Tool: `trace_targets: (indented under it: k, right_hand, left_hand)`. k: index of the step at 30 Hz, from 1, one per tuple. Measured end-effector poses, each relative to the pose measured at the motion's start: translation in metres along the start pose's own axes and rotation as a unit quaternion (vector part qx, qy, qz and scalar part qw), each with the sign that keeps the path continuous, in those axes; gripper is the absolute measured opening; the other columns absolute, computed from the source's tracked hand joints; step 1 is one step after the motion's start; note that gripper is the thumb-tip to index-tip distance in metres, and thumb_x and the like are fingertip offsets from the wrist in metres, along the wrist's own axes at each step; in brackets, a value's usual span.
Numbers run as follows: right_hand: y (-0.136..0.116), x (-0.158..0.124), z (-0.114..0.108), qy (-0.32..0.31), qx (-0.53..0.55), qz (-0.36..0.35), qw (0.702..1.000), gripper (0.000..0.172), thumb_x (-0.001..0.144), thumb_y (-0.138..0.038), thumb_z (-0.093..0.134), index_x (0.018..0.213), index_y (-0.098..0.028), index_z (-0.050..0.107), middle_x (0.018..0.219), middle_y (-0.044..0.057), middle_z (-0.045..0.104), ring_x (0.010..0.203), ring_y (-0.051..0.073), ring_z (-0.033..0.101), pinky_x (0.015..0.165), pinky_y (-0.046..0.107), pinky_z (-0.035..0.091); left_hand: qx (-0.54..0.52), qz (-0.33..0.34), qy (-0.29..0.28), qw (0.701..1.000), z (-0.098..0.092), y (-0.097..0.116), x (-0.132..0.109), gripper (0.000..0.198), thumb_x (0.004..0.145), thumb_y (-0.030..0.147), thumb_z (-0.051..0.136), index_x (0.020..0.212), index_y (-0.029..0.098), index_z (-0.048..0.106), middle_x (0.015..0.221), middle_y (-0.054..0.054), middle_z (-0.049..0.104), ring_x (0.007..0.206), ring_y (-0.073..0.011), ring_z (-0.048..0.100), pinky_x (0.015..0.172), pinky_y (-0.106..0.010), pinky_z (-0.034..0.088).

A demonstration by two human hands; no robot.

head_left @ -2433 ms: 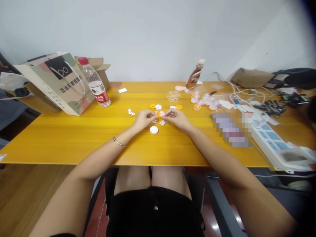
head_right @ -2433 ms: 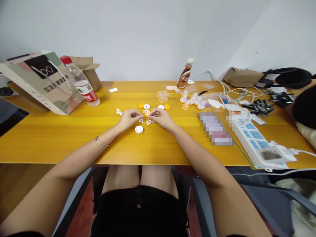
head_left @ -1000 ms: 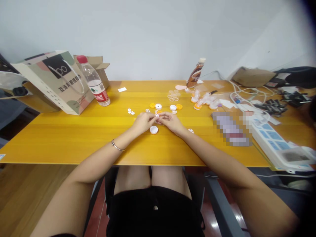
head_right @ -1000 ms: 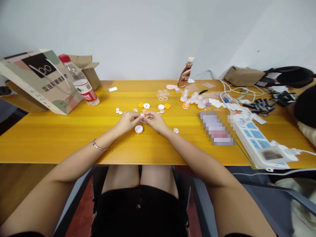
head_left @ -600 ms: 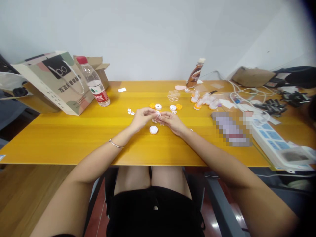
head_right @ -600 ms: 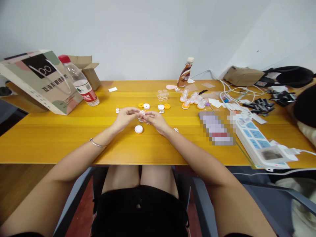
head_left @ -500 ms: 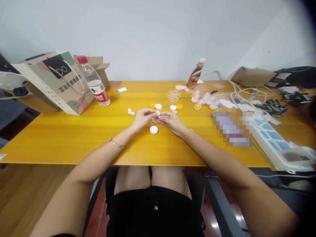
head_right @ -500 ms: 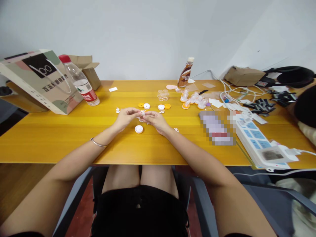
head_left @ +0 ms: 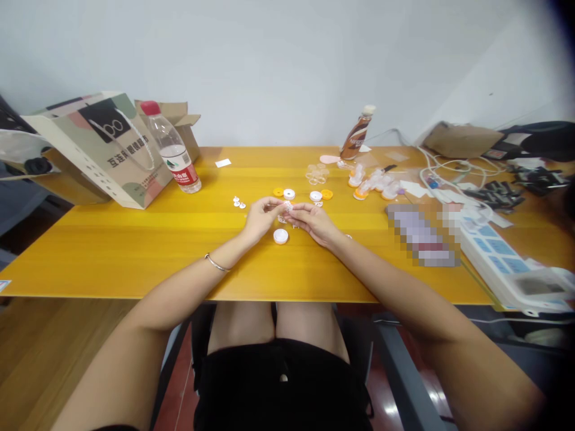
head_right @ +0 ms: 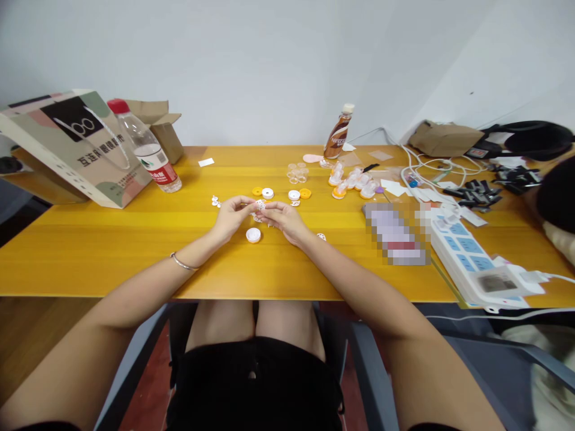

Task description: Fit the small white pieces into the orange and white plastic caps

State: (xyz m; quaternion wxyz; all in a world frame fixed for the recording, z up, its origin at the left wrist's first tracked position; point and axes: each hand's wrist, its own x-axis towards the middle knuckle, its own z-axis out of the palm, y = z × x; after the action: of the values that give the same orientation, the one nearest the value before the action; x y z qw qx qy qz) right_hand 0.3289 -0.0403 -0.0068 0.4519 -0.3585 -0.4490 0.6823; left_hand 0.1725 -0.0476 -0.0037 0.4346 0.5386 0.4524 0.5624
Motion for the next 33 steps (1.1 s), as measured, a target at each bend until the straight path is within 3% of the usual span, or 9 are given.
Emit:
trace_targets:
  k: [5,7,9,11,13,23,27,33]
  right_hand:
    - [-0.001,0.001,-0.002,0.005,-0.020,-0.008,1.000,0.024,0.062,-0.030,0.080,0.076,-0.018,0.066,0.078,0.001,0.072,0.075,0.011,0.068,0.084,0.026,0.053]
    - [-0.001,0.002,-0.003,0.003,-0.026,-0.010,1.000,0.024,0.062,-0.031,0.080,0.077,-0.018,0.066,0.078,0.001,0.072,0.075,0.011,0.068,0.083,0.025,0.053]
    - [0.000,0.002,-0.004,-0.003,-0.030,-0.007,1.000,0.024,0.062,-0.031,0.080,0.077,-0.018,0.067,0.078,0.002,0.072,0.075,0.011,0.068,0.082,0.025,0.054]
    - [0.001,0.002,-0.004,-0.008,-0.033,0.000,0.999,0.024,0.062,-0.031,0.080,0.077,-0.018,0.067,0.076,0.002,0.072,0.074,0.012,0.069,0.081,0.026,0.054]
    - [0.002,0.003,-0.005,-0.011,-0.033,0.006,0.999,0.024,0.062,-0.031,0.081,0.076,-0.018,0.067,0.074,0.002,0.072,0.073,0.012,0.069,0.080,0.026,0.054]
    - [0.000,0.001,-0.004,-0.028,-0.044,0.005,0.999,0.027,0.059,-0.034,0.083,0.076,-0.018,0.070,0.078,0.003,0.073,0.077,0.013,0.069,0.080,0.025,0.054]
    - [-0.001,0.001,-0.002,-0.022,-0.036,0.002,0.999,0.031,0.054,-0.036,0.085,0.073,-0.018,0.069,0.073,0.002,0.073,0.072,0.011,0.069,0.072,0.021,0.053]
    - [0.001,0.004,-0.001,0.005,-0.041,-0.037,0.998,0.034,0.053,-0.040,0.084,0.070,-0.017,0.066,0.066,-0.001,0.071,0.062,0.008,0.065,0.064,0.019,0.049]
  left_hand:
    - [0.017,0.014,-0.016,1.000,-0.001,-0.001,-0.001,0.017,0.072,0.028,0.068,0.078,0.013,0.061,0.078,-0.003,0.066,0.070,-0.0119,0.060,0.071,-0.026,0.047]
    - [0.073,0.058,-0.034,0.995,-0.007,0.001,0.000,0.017,0.075,0.027,0.067,0.084,0.014,0.061,0.084,-0.004,0.066,0.073,-0.0123,0.061,0.073,-0.027,0.047]
    - [0.160,0.138,-0.087,0.974,-0.015,0.006,0.003,0.022,0.077,0.024,0.066,0.098,0.017,0.061,0.095,-0.006,0.066,0.081,-0.0140,0.061,0.080,-0.029,0.047]
    - [0.237,0.217,-0.163,0.933,-0.023,0.011,0.005,0.030,0.079,0.021,0.063,0.109,0.020,0.061,0.106,-0.008,0.064,0.094,-0.0168,0.060,0.089,-0.032,0.045]
    - [0.279,0.264,-0.202,0.901,-0.028,0.013,0.007,0.029,0.082,0.019,0.059,0.111,0.020,0.062,0.108,-0.010,0.064,0.099,-0.0188,0.059,0.092,-0.033,0.043]
    - [0.355,0.296,-0.218,0.860,-0.037,0.008,0.016,0.023,0.088,0.022,0.051,0.101,0.022,0.069,0.091,-0.008,0.066,0.086,-0.0177,0.061,0.080,-0.030,0.046]
    - [0.336,0.296,-0.205,0.870,-0.033,0.010,0.013,0.021,0.086,0.021,0.053,0.099,0.021,0.070,0.091,-0.009,0.067,0.085,-0.0173,0.062,0.079,-0.029,0.046]
    - [0.254,0.214,-0.149,0.931,-0.019,0.005,0.009,0.015,0.081,0.023,0.061,0.091,0.016,0.070,0.083,-0.006,0.070,0.072,-0.0137,0.062,0.070,-0.026,0.048]
